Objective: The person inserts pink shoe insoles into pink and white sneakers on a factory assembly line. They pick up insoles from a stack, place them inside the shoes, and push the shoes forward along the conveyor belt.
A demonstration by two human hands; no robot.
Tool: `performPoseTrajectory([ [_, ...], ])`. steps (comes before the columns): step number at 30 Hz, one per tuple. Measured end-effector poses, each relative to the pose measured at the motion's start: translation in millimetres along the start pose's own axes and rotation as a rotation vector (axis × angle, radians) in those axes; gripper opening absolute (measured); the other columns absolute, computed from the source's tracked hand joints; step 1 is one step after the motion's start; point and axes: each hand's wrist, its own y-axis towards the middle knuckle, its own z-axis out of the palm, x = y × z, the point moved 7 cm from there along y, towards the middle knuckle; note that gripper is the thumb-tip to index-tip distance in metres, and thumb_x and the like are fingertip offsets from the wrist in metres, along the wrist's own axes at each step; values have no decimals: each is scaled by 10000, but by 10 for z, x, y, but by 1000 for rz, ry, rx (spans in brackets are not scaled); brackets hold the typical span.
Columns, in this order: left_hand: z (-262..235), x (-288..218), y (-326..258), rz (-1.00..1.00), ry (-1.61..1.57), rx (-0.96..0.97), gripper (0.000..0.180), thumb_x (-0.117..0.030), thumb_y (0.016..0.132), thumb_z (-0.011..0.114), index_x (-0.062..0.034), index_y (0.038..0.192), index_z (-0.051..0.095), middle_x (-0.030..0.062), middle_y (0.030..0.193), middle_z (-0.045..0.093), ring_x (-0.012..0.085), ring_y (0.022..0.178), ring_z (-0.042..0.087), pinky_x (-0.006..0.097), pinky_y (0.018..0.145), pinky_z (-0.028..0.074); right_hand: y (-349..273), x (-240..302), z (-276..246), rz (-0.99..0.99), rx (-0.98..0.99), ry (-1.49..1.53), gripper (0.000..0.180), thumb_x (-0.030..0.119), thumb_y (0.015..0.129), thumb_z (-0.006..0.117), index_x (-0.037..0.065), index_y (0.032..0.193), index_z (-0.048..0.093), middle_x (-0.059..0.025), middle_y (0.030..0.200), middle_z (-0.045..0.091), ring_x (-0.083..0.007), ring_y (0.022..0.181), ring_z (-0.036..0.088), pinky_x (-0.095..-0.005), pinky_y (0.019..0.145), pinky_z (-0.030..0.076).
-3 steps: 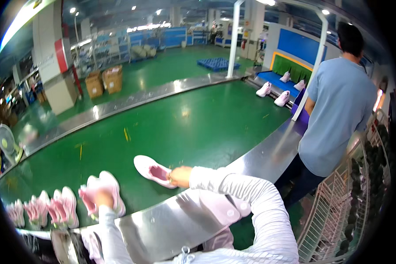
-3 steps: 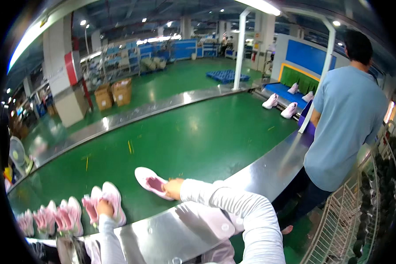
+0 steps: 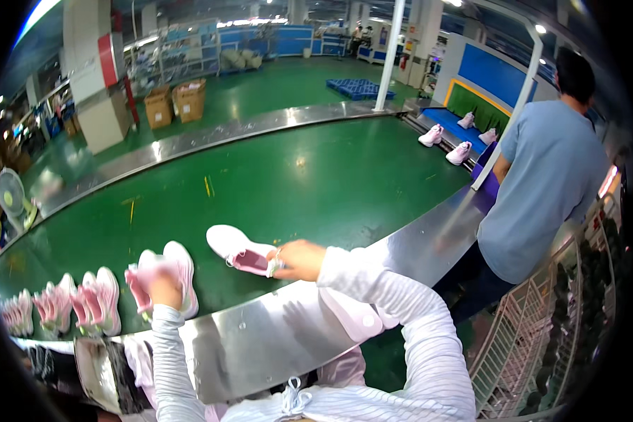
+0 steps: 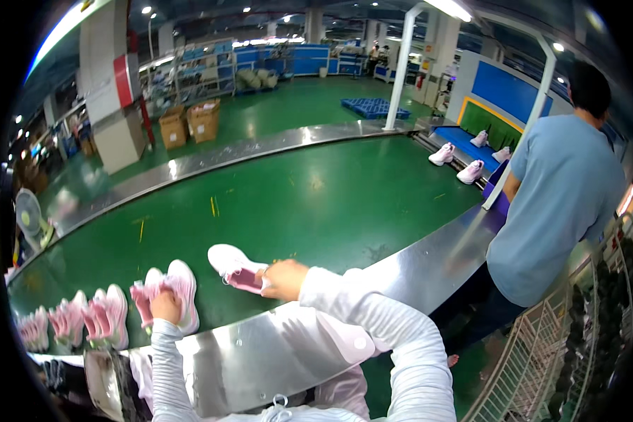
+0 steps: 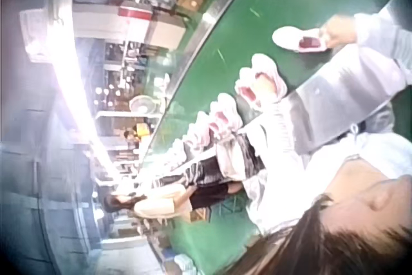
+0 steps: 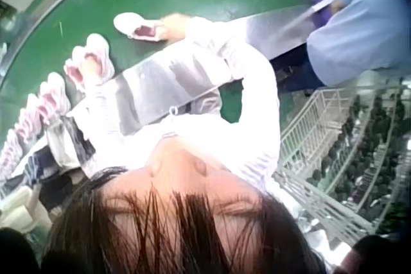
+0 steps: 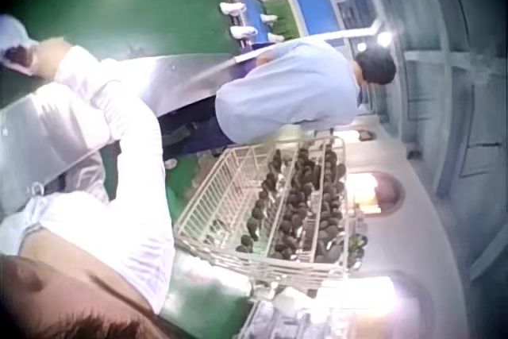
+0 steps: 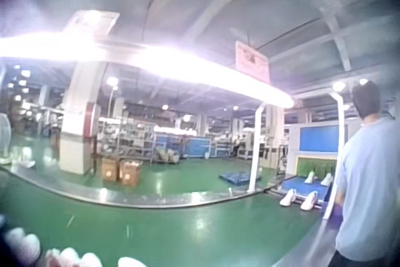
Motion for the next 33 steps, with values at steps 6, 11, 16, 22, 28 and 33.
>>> performPoseTrajectory([
  [6, -1862, 846, -894, -310, -249, -590, 114, -45, 717, 485, -6, 634, 417, 128, 604, 410, 265, 535, 427, 371, 511, 334, -1157, -80, -97, 506, -268, -370, 506, 378, 710, 602, 78, 1103, 495, -146, 810, 610, -304, 751, 595, -380, 653, 476],
  [11, -1946, 1970, -2050, -742, 89, -395, 87, -77, 738, 520, -14, 779, 475, 167, 692, 489, 342, 633, 478, 419, 593, 376, -1777, -166, 412, 683, -62, -357, 674, 459, 617, 666, 84, 1139, 461, -152, 721, 605, -303, 626, 610, -389, 572, 485],
  [16, -1986, 1571, -2166, -505, 411, -497, 271, -45, 712, 596, 3, 973, 540, 177, 985, 538, 310, 955, 503, 390, 856, 371, -1776, -148, 550, 726, -48, -400, 736, 453, 623, 670, 79, 1188, 384, -152, 707, 604, -307, 626, 614, -395, 569, 486],
  [22, -468, -446, -1354, -285, -961, -21, 527, -122, 686, 647, -25, 1164, 446, 157, 1026, 551, 292, 962, 523, 329, 830, 404, -1824, -297, 511, 757, -84, -361, 722, 405, 642, 672, 66, 1202, 369, -163, 747, 606, -318, 655, 607, -410, 587, 482],
  [28, 472, -1037, -695, -492, -953, -33, 540, -46, 654, 652, -42, 1131, 398, 220, 908, 569, 365, 866, 551, 405, 750, 429, -1819, -277, 409, 772, -199, -292, 682, 392, 662, 653, 55, 1198, 399, -180, 808, 600, -324, 703, 598, -402, 614, 474],
  [33, 192, -1269, -132, -252, -967, -191, 379, -21, 658, 609, -41, 1010, 468, 190, 784, 598, 350, 737, 592, 373, 666, 471, -1776, -155, -9, 623, -456, -291, 414, 318, 717, 616, 72, 1043, 544, -148, 817, 605, -315, 705, 591, -392, 617, 465],
])
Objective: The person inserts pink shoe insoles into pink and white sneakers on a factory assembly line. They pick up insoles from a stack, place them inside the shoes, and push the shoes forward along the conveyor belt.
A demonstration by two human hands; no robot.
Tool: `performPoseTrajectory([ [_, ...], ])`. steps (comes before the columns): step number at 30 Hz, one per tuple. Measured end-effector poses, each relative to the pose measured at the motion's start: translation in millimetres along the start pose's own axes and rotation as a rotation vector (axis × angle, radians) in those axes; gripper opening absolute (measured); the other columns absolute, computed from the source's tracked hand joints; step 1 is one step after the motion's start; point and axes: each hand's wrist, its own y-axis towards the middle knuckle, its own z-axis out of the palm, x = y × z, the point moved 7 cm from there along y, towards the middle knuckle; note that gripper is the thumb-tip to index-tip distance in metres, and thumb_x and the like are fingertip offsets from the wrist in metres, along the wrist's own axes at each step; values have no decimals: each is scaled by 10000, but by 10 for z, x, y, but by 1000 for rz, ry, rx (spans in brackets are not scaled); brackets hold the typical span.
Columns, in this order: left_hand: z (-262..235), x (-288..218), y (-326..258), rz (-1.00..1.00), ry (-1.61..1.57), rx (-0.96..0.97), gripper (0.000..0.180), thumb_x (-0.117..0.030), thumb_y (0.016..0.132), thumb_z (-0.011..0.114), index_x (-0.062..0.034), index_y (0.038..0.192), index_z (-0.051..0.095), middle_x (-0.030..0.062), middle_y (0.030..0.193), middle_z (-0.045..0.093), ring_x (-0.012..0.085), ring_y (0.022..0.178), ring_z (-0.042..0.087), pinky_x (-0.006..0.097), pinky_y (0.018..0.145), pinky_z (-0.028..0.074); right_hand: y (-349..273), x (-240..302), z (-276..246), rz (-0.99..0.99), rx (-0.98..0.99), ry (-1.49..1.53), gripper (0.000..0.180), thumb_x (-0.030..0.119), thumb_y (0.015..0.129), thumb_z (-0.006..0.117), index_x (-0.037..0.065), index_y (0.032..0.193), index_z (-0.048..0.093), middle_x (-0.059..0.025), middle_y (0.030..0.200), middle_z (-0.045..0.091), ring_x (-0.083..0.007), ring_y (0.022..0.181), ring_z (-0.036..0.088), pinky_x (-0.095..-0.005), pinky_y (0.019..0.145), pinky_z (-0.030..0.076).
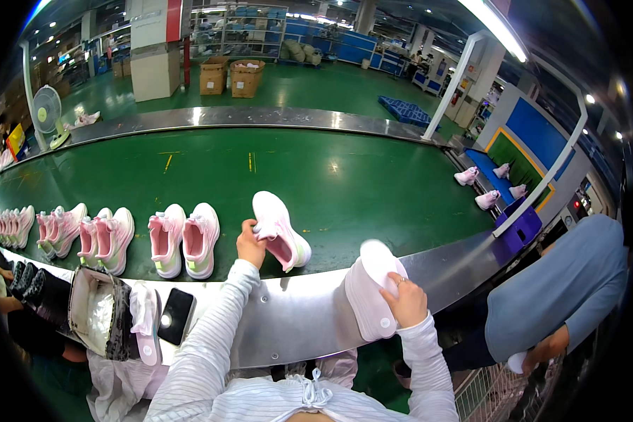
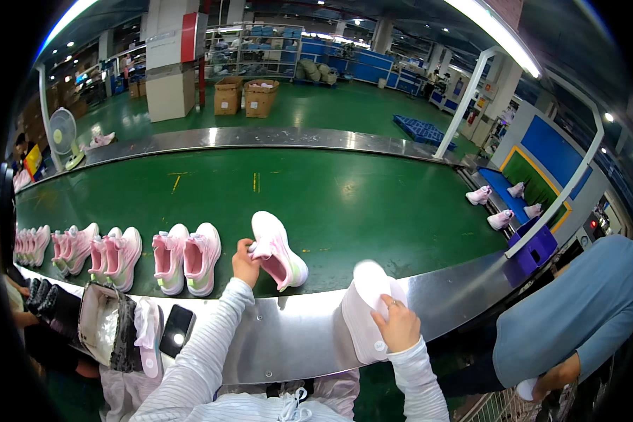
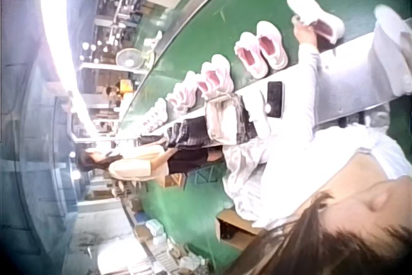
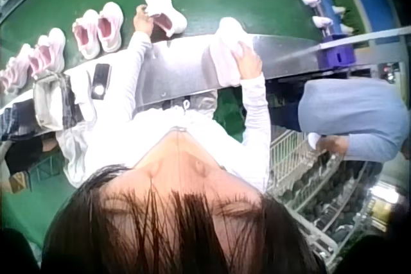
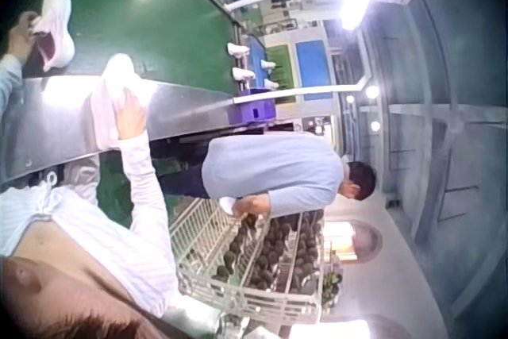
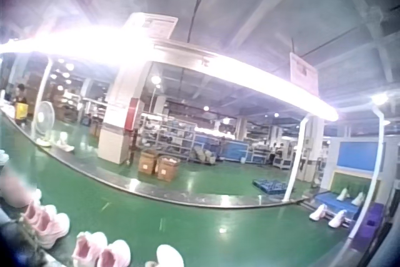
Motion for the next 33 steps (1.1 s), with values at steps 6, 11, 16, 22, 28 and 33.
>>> performPoseTrajectory([
  [6, 570, -273, 263, 46, 91, 322, 342, -68, 646, 600, -40, 985, 568, 149, 842, 613, 324, 777, 593, 347, 720, 478, 538, 763, 19, -302, 54, 1, 142, 207, 742, 571, 83, 780, 629, -129, 755, 592, -276, 663, 598, -367, 568, 477],
  [11, 976, -186, 294, 93, -31, 497, 281, -263, 707, 627, -45, 884, 617, 143, 841, 560, 305, 838, 545, 365, 763, 438, 864, 1207, 271, -450, 199, -250, 101, 147, 709, 567, 81, 721, 643, -122, 728, 618, -261, 652, 621, -350, 539, 493],
  [16, 1042, -288, 377, 31, 260, 537, 357, -412, 749, 564, -65, 767, 645, 140, 764, 612, 305, 733, 592, 380, 701, 467, 1083, 1271, 592, -404, 337, -365, 124, 188, 663, 607, 73, 696, 640, -126, 703, 626, -270, 670, 628, -371, 566, 496],
  [22, 1000, -372, 432, 60, 357, 666, 319, -379, 747, 543, -78, 744, 649, 137, 752, 625, 302, 729, 602, 381, 702, 471, 1420, 1277, 1205, -323, 417, -367, 134, 193, 702, 565, 87, 726, 642, -120, 772, 640, -250, 722, 633, -352, 597, 502],
  [28, 959, -120, 288, 205, 127, 646, 241, -237, 727, 543, -43, 866, 581, 140, 884, 533, 313, 858, 531, 382, 769, 433, 1338, 1522, 1282, -415, 279, -276, 155, 190, 740, 522, 94, 728, 643, -94, 747, 639, -230, 702, 633, -356, 596, 502],
  [33, 880, -86, 342, 141, 85, 580, 306, -306, 769, 552, -2, 749, 577, 165, 785, 558, 334, 746, 552, 399, 673, 437, 1335, 1622, 1163, -522, 289, -336, 160, 200, 739, 517, 95, 733, 638, -92, 729, 635, -224, 677, 633, -351, 576, 503],
])
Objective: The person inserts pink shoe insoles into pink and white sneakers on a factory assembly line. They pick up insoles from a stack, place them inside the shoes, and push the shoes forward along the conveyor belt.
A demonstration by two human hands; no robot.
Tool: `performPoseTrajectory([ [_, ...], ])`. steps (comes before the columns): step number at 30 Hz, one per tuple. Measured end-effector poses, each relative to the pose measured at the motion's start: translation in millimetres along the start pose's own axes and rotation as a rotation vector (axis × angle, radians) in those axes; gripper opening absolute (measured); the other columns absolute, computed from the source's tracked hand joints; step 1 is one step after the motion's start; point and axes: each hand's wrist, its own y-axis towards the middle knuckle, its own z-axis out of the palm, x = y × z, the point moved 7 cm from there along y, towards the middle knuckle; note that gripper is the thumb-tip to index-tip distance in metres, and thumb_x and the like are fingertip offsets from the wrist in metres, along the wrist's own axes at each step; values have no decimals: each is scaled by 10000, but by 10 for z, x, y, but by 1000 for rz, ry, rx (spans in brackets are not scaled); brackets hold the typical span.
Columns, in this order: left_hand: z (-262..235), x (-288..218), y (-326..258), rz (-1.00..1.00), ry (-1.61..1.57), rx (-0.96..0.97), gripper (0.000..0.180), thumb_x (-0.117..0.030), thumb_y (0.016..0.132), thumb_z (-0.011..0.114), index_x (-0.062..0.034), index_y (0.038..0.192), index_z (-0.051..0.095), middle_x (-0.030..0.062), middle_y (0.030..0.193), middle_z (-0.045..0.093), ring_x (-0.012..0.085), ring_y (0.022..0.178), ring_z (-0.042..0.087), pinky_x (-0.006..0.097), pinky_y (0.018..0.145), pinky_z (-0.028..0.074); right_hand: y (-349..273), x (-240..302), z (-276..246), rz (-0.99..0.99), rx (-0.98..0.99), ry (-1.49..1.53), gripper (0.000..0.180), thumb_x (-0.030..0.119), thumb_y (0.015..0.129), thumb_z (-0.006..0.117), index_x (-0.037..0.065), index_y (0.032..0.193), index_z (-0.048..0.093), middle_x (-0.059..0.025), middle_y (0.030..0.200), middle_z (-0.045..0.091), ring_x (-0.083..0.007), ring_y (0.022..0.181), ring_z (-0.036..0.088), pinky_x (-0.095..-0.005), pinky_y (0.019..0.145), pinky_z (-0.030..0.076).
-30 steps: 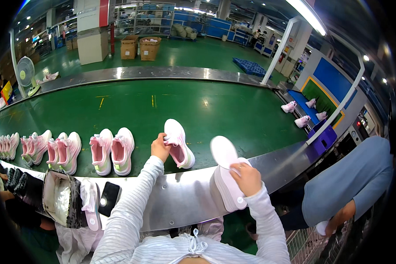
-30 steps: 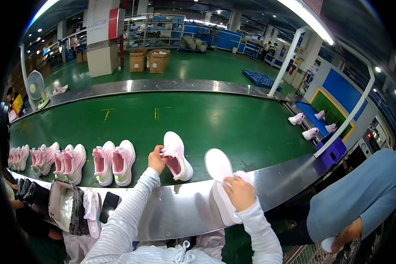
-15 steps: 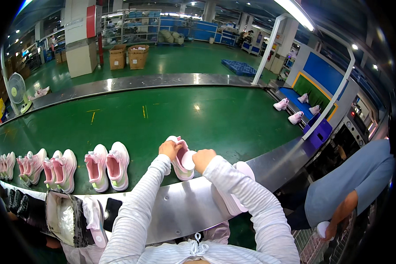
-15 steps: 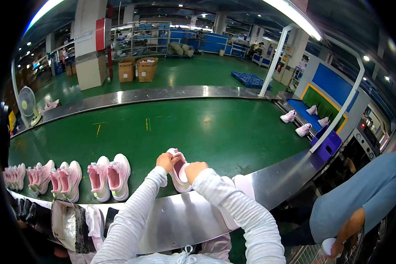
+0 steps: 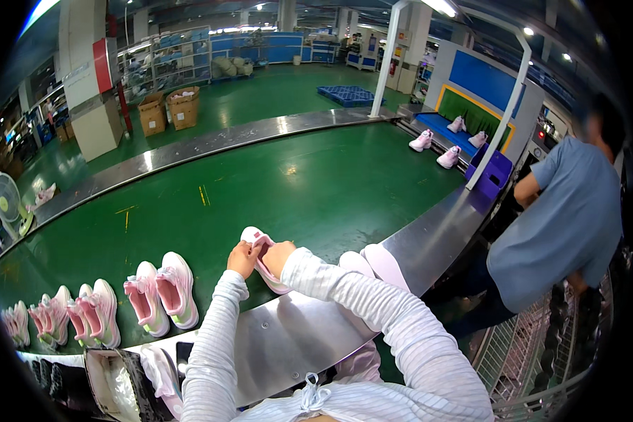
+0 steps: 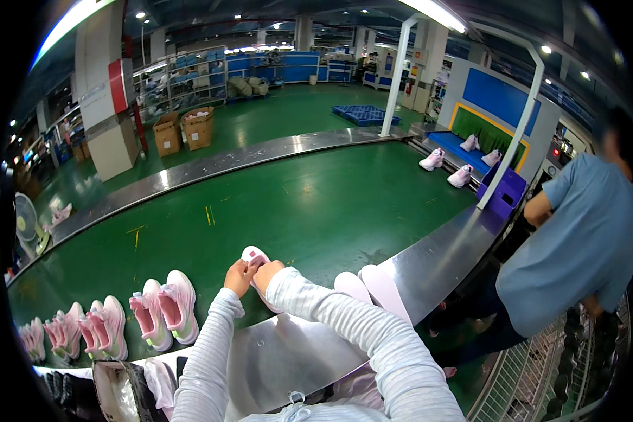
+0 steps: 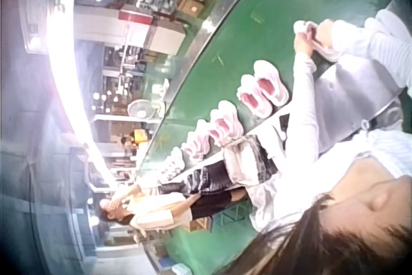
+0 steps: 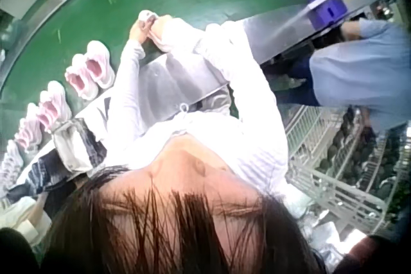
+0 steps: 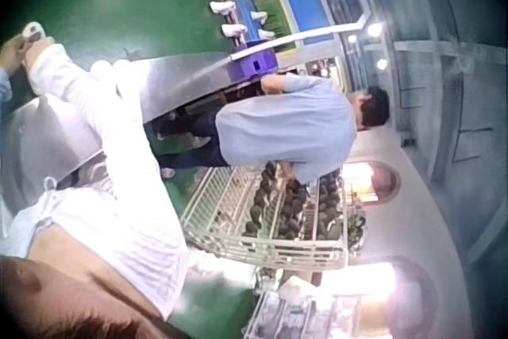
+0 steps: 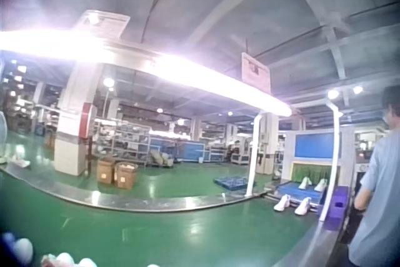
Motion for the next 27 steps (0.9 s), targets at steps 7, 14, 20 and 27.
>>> performPoseTrajectory([
  [7, 18, 133, 93, -91, 13, -70, 394, -368, 783, 540, 8, 666, 556, 192, 713, 586, 357, 668, 565, 419, 613, 441, 377, -143, 674, 411, 31, 308, 248, 260, 800, 485, 76, 852, 642, -91, 814, 647, -253, 779, 627, -345, 676, 505],
  [14, 22, 56, -18, 99, -106, -82, 246, -197, 804, 522, 18, 693, 567, 141, 712, 503, 276, 658, 514, 351, 599, 400, 677, -332, 1510, 628, 63, 744, 288, 257, 765, 527, 77, 974, 609, -152, 989, 600, -241, 908, 586, -322, 758, 473],
  [20, 100, 85, -153, 7, -139, -88, 242, -201, 831, 511, 17, 766, 596, 142, 764, 535, 274, 698, 530, 335, 643, 417, 659, -261, 1545, 572, 60, 766, 279, 258, 763, 516, 91, 968, 607, -145, 959, 606, -257, 884, 587, -341, 750, 472],
  [27, 256, 262, 3, -126, -204, -193, 282, -267, 848, 485, -20, 871, 620, 173, 821, 616, 292, 741, 598, 357, 665, 456, 644, -231, 1438, 484, 99, 759, 271, 259, 762, 502, 107, 961, 605, -138, 924, 611, -275, 857, 588, -363, 742, 470],
])
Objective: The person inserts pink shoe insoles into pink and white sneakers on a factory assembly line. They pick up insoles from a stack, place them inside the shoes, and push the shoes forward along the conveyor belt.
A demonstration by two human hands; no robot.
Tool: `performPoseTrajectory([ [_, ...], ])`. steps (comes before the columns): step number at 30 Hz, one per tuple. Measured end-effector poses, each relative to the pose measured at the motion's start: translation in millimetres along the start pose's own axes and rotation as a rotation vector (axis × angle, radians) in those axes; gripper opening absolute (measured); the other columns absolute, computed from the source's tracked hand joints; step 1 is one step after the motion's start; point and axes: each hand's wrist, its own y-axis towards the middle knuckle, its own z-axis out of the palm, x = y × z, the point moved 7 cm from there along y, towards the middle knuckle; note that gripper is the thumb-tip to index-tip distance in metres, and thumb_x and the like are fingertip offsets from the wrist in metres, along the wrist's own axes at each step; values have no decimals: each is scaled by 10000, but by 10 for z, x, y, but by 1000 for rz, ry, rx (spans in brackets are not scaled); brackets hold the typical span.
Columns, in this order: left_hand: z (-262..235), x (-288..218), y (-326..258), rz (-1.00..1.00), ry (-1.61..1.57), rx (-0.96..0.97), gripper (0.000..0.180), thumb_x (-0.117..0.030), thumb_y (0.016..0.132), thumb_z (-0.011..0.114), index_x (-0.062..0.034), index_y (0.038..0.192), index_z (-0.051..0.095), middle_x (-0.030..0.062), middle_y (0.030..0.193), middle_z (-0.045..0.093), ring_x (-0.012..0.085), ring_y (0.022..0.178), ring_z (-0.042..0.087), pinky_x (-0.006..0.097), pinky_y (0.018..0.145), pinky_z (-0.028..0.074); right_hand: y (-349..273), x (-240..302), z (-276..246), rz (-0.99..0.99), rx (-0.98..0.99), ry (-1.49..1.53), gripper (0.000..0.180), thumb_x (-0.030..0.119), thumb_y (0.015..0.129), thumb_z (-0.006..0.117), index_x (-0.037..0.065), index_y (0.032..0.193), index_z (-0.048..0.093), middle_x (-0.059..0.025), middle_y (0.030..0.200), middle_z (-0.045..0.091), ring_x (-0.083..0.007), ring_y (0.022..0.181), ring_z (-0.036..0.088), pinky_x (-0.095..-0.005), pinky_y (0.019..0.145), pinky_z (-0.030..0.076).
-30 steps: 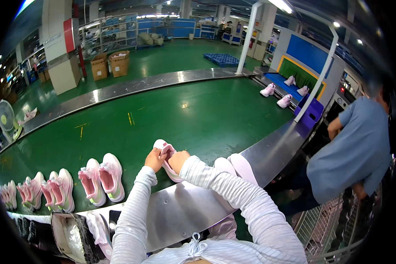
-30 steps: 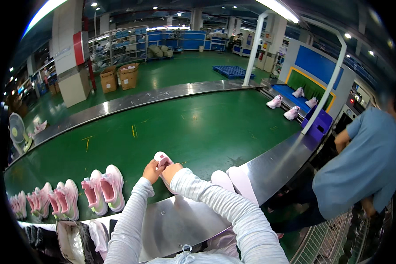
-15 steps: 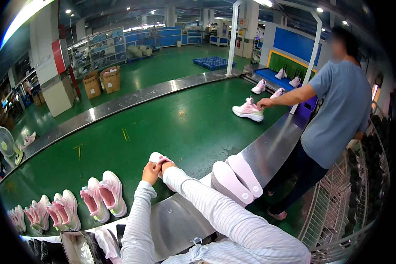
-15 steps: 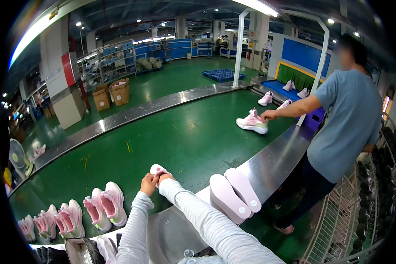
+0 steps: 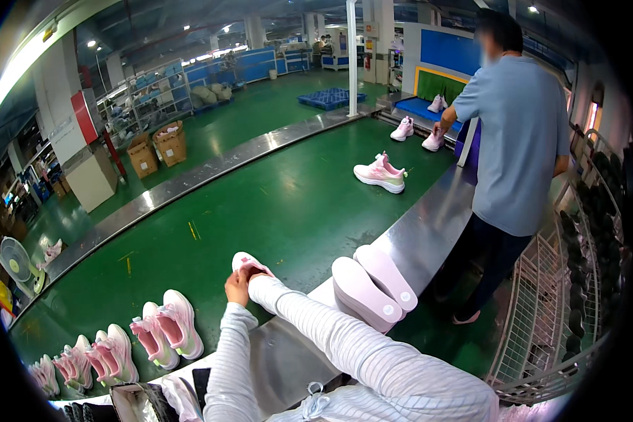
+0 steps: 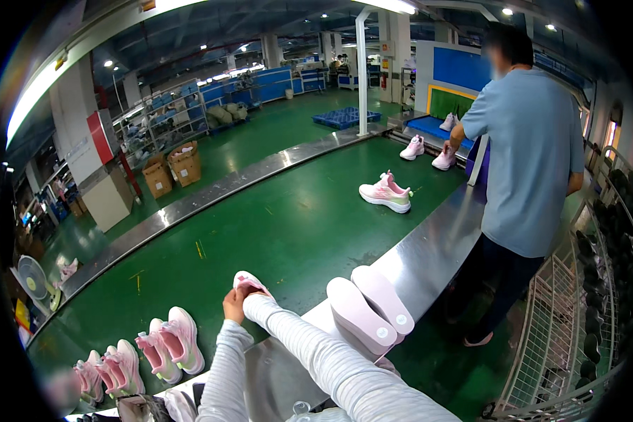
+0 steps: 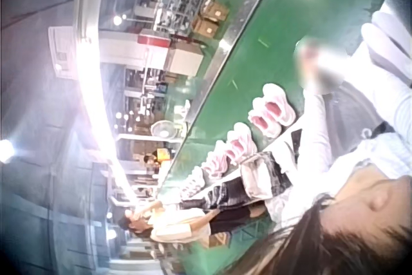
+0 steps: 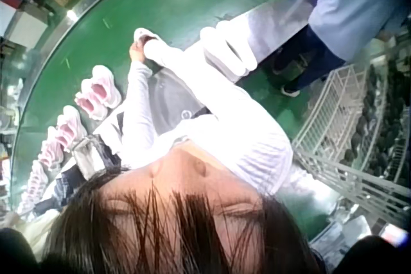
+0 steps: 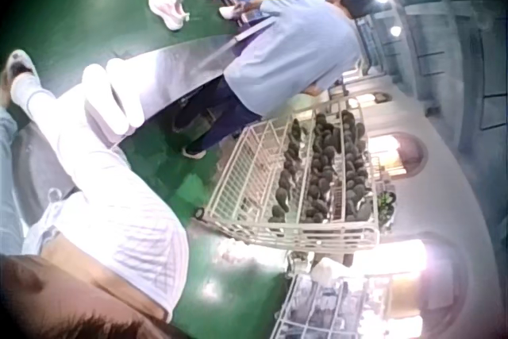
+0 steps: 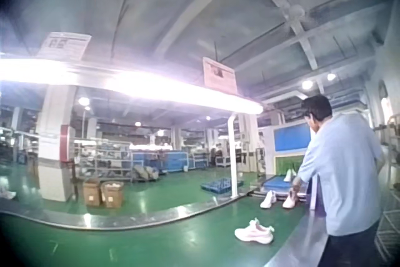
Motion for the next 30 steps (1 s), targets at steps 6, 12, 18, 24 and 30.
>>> performPoseTrajectory([
  [6, -309, -98, 300, 201, 49, 9, 258, -226, 795, 571, -15, 943, 584, 160, 891, 595, 295, 815, 571, 357, 713, 447, -631, 605, -516, -289, 189, -200, 264, 259, 760, 490, 122, 955, 603, -132, 894, 617, -291, 833, 589, -382, 734, 469],
  [12, -58, -890, -95, 309, 503, 230, 142, -144, 728, 593, -23, 803, 599, 146, 768, 587, 319, 716, 575, 375, 630, 463, -1051, 179, -1960, -542, 193, -290, 303, 268, 764, 486, 101, 994, 591, -146, 913, 613, -309, 870, 579, -399, 775, 449],
  [18, 509, -570, -332, 337, 1518, 1249, 248, -241, 750, 456, -120, 872, 635, 150, 959, 600, 292, 886, 568, 346, 812, 430, -210, -1074, -2727, -200, -32, -462, 307, 239, 770, 473, 45, 960, 614, -174, 964, 601, -323, 905, 573, -402, 786, 455],
  [24, 563, -682, -155, 203, 1278, 953, 243, -236, 736, 478, -126, 891, 629, 132, 970, 599, 281, 890, 566, 341, 805, 432, 219, -2708, -3270, 182, -159, -512, 284, 181, 825, 413, 92, 1004, 615, -116, 1161, 523, -262, 988, 558, -378, 809, 462],
  [30, 491, -927, -121, 216, 1203, 795, 245, -231, 722, 501, -131, 910, 622, 114, 981, 597, 270, 894, 564, 336, 799, 434, 452, -4308, -3393, 574, -532, -257, 470, 358, 856, 343, 107, 1249, 399, -115, 1228, 460, -248, 1135, 436, -446, 981, 284],
])
